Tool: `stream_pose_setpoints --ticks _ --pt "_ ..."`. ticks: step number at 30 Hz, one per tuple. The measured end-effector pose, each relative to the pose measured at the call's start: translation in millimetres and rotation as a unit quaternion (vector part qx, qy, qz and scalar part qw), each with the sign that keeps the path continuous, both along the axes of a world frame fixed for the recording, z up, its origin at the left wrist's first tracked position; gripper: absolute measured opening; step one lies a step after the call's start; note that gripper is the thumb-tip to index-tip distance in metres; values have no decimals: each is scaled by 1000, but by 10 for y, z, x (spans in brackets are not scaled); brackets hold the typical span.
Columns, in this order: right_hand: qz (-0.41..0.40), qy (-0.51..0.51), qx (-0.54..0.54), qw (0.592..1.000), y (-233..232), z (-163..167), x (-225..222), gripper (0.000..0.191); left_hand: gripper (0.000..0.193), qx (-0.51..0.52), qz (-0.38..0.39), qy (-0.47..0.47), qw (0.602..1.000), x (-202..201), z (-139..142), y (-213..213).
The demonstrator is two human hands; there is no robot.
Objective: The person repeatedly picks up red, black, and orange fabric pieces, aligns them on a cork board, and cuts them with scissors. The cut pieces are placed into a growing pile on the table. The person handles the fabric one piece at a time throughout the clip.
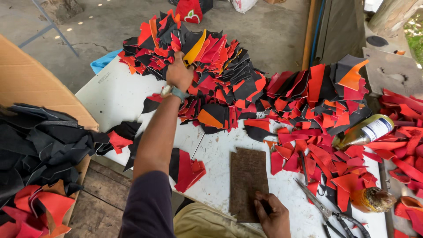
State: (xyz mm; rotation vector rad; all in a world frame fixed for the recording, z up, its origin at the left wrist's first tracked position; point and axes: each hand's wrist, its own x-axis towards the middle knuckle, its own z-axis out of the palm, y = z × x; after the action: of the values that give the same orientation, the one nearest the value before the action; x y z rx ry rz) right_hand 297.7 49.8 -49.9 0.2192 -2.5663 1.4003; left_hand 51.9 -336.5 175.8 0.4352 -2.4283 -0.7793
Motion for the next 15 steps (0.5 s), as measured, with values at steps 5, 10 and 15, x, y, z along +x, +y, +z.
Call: stream_pose_setpoints --ticks 5,10,15 --pt "-11 -30 -23 999 -143 -38 -70 19 68 -135 -42 -112 984 -191 218 -327" --pt "-14 -27 6 1000 -278 -26 -66 20 47 -113 -39 -68 990 -271 209 -415" --pt "-8 -11 15 1000 -337 -17 -14 22 39 -43 -83 60 994 -205 210 -472"
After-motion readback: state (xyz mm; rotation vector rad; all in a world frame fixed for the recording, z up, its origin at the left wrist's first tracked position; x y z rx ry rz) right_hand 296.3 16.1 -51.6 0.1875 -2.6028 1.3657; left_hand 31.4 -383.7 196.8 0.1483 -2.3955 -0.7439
